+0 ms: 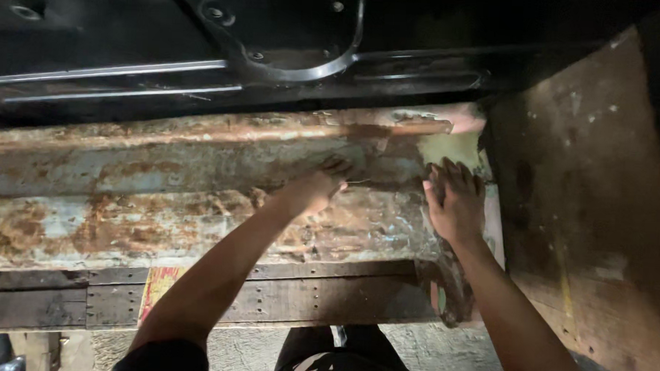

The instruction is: The person sands a long, rusty metal panel using a sanding block, moving back and forth across the surface to remove rust and old paint. The person works continuously on the same section of the panel throughout the clip.

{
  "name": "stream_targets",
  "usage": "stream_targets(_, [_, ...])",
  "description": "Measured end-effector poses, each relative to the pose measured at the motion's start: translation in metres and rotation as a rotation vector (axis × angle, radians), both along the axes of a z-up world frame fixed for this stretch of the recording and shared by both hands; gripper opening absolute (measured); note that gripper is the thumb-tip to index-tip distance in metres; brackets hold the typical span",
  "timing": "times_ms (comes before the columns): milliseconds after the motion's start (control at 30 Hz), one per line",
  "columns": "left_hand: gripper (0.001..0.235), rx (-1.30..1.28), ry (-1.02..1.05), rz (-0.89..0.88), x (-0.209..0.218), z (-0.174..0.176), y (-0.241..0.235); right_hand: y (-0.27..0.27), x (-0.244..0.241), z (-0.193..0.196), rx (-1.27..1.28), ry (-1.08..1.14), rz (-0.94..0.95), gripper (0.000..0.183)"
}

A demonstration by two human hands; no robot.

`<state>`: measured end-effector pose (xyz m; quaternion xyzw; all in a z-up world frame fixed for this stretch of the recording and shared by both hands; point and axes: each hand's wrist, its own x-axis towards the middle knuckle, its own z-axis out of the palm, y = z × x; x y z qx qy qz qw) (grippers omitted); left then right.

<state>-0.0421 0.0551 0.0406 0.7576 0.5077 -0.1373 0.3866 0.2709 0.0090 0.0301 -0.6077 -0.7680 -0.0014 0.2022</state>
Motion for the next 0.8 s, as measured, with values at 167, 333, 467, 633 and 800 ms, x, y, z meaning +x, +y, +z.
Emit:
stream_targets(167, [0.043, 0.224, -0.013, -0.117, 0.032, 0.007, 0.014, -0.003, 0.002, -0.001, 0.000, 0.011, 0.000, 0.044])
stream_targets(333, [0.037, 0.434, -0.004, -0.277, 0.091, 0.018, 0.032, -0.003, 0.002, -0.004, -0.001, 0.026, -0.003, 0.046])
stream_targets(467, [0.033, 0.273, 0.025, -0.139, 0.055, 0.031, 0.014, -0.004, 0.006, -0.002, -0.026, 0.034, 0.002, 0.047])
stream_targets(633, [0.044, 0.056, 0.033, -0.028, 0.006, 0.042, -0.007, -0.005, 0.005, -0.003, -0.033, 0.058, -0.002, 0.047])
stream_targets(800, [0.053, 0.305, 0.063, -0.173, 0.056, 0.037, 0.018, -0.004, 0.003, -0.004, 0.000, 0.046, -0.017, 0.046])
